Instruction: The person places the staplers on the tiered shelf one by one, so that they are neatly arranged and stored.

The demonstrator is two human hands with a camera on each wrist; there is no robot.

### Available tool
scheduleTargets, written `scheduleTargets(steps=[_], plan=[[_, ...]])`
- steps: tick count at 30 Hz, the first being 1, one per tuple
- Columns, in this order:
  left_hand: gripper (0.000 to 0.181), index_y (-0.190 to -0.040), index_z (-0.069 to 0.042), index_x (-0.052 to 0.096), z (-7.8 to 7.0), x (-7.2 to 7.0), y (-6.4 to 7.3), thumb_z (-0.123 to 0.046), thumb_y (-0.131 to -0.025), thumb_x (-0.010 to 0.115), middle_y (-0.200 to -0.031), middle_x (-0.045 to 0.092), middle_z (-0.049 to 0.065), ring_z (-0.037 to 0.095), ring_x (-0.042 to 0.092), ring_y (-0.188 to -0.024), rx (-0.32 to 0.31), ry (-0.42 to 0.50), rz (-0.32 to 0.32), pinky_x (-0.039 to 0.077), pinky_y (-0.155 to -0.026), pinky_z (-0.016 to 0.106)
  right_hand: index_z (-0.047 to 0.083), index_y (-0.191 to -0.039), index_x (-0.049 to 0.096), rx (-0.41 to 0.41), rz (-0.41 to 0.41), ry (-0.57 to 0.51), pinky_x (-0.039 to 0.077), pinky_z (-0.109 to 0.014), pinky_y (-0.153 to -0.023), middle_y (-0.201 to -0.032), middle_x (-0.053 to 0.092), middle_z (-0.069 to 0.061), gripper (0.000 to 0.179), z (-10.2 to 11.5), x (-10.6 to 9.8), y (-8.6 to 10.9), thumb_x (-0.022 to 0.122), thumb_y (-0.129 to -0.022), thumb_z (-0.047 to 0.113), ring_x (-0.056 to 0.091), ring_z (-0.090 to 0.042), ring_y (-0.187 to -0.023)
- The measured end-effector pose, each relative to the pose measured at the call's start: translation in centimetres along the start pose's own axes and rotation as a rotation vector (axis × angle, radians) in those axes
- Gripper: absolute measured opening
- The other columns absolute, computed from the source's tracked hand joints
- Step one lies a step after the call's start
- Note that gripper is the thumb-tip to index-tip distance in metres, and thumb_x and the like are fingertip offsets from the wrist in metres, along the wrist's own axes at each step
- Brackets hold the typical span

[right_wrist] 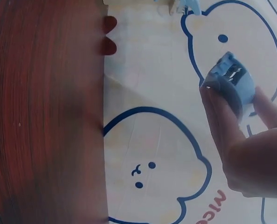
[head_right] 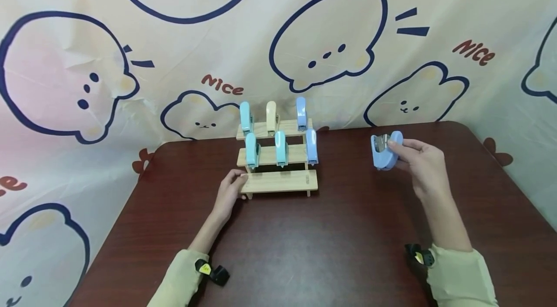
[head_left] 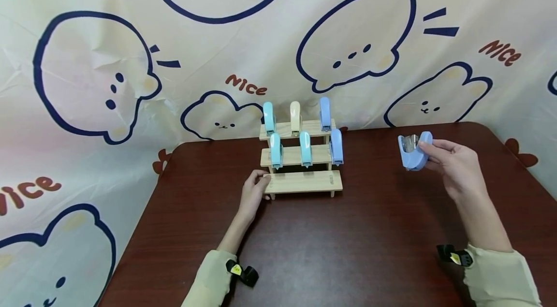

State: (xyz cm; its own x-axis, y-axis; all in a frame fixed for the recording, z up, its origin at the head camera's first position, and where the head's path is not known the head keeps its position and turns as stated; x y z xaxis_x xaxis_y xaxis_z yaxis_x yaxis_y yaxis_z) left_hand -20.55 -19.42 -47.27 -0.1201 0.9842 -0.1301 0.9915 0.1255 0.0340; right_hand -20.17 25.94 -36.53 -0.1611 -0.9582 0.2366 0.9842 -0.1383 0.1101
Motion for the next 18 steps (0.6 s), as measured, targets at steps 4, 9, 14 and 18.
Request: scheduleTargets(steps=[4,9,14,18], plan=[[0.026,-0.121,0.006,0.061,-1.8,-0.1,1.0,-0.015,-0.106,0.056,-0.091,0.055,0.005,0.015,0.056,-0.074,-0.008,-0.014,0.024,0.055,-0.062,0.031,0.020,-0.087,0.078,0.000,0.011,0.031,0.060,-0.021,-0.065,-0.090,0.071,0.009,0.007,-0.5,1.0,0.1,0.079,-0.094,0.018,0.071,-0.007,-0.074],[0.024,-0.120,0.007,0.062,-3.9,-0.1,2.2,-0.012,-0.105,0.056,-0.093,0.057,0.006,0.015,0.056,-0.075,-0.003,-0.025,0.026,0.056,-0.064,0.032,0.023,-0.084,0.077,-0.009,0.045,0.147,0.059,-0.020,-0.065,-0.089,0.070,0.010,0.011,-1.2,2.7,0.1,0.078,-0.095,0.023,0.068,-0.005,-0.075],[0.024,-0.120,0.006,0.063,-3.8,0.0,2.1,-0.013,-0.105,0.056,-0.096,0.058,0.008,0.016,0.055,-0.078,0.000,-0.037,0.025,0.056,-0.065,0.034,0.007,-0.105,0.073,-0.016,0.086,0.337,0.060,-0.022,-0.069,-0.088,0.068,0.012,0.020,-2.1,4.6,-0.1,0.075,-0.098,0.026,0.068,-0.004,-0.078],[0.024,-0.120,0.005,0.062,-3.8,0.0,2.1,-0.013,-0.106,0.056,-0.095,0.057,0.007,0.016,0.055,-0.078,-0.001,-0.036,0.028,0.056,-0.066,0.034,-0.013,-0.128,0.059,-0.007,0.104,0.444,0.061,-0.024,-0.073,-0.091,0.068,0.009,0.054,-2.8,6.0,0.0,0.073,-0.099,0.031,0.069,-0.004,-0.078]])
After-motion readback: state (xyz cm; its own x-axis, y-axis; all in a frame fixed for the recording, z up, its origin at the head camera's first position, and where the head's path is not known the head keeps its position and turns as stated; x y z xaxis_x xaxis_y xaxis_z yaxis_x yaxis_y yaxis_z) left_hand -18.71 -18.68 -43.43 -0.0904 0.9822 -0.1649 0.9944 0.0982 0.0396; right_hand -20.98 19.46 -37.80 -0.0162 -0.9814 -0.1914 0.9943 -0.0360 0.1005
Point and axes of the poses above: each hand's wrist, its own y-axis away from the middle knuckle, its own x-axis out of the palm, z = x × y, the point moved 4 cm from there along -y, towards the middle knuckle
